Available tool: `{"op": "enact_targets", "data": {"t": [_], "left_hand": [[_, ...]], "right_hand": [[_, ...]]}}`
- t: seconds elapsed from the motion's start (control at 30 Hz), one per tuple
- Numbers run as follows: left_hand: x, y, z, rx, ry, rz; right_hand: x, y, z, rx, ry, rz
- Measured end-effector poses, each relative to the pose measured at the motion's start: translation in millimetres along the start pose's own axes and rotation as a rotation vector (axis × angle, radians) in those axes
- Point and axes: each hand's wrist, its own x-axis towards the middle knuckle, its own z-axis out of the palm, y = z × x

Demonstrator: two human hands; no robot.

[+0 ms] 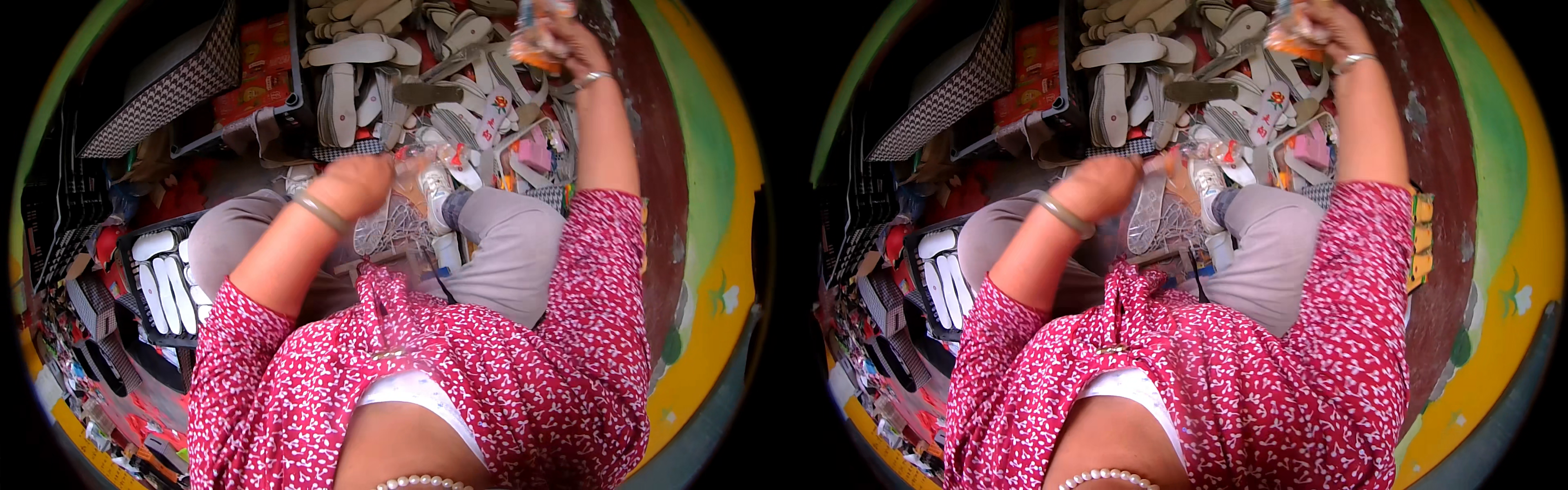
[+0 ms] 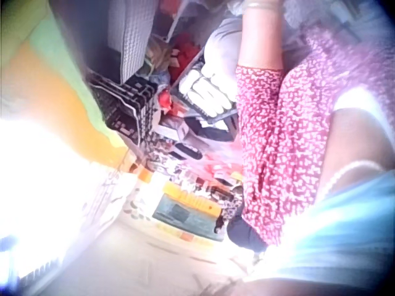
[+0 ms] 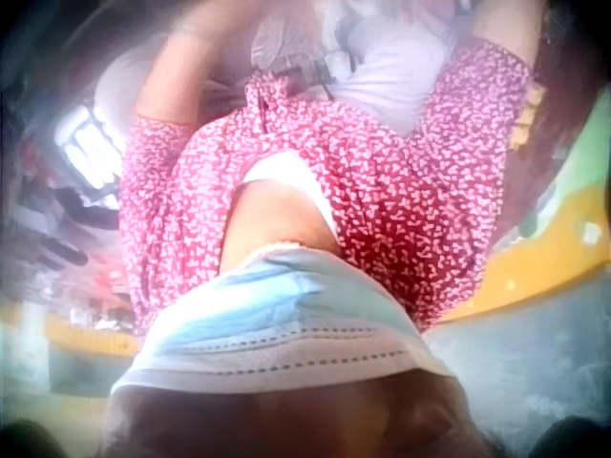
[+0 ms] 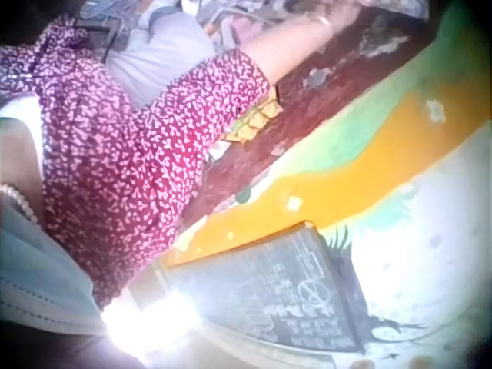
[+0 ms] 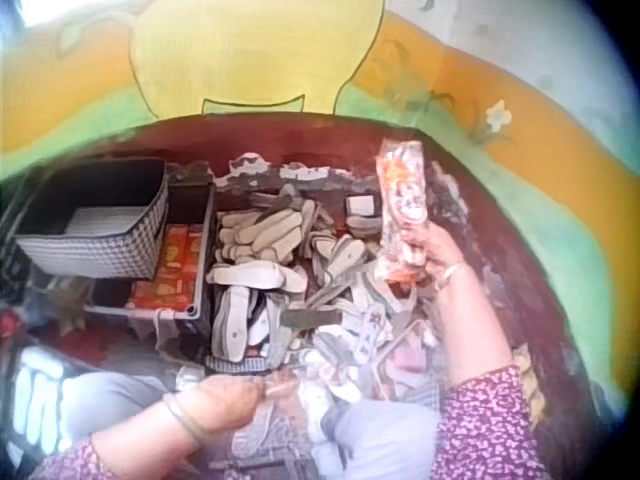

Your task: The person handles shoe insoles, cleaning them with a cloth, stacking them, and organizing packaged insoles into a plastic basket on the floor.

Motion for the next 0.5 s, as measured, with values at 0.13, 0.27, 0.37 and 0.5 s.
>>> {"op": "enact_targets", "data": {"t": [0.13, 0.27, 0.37, 0.5], "left_hand": [[13, -41, -42, -0.467, 0.422, -0.275], [10, -37, -57, -1.647, 0.387, 0.030], [8, -10, -56, -1.984, 0.264, 0.155], [-3, 57, -78, -2.204, 0.143, 0.213]], "right_hand": [[-132, -79, 2, 0.020, 0.158, -0.343], [-241, -80, 22, 0.084, 0.154, -0.261], [-279, -53, 58, 0.167, 0.155, -0.231], [-293, -42, 132, 0.286, -0.038, -0.241]]}}
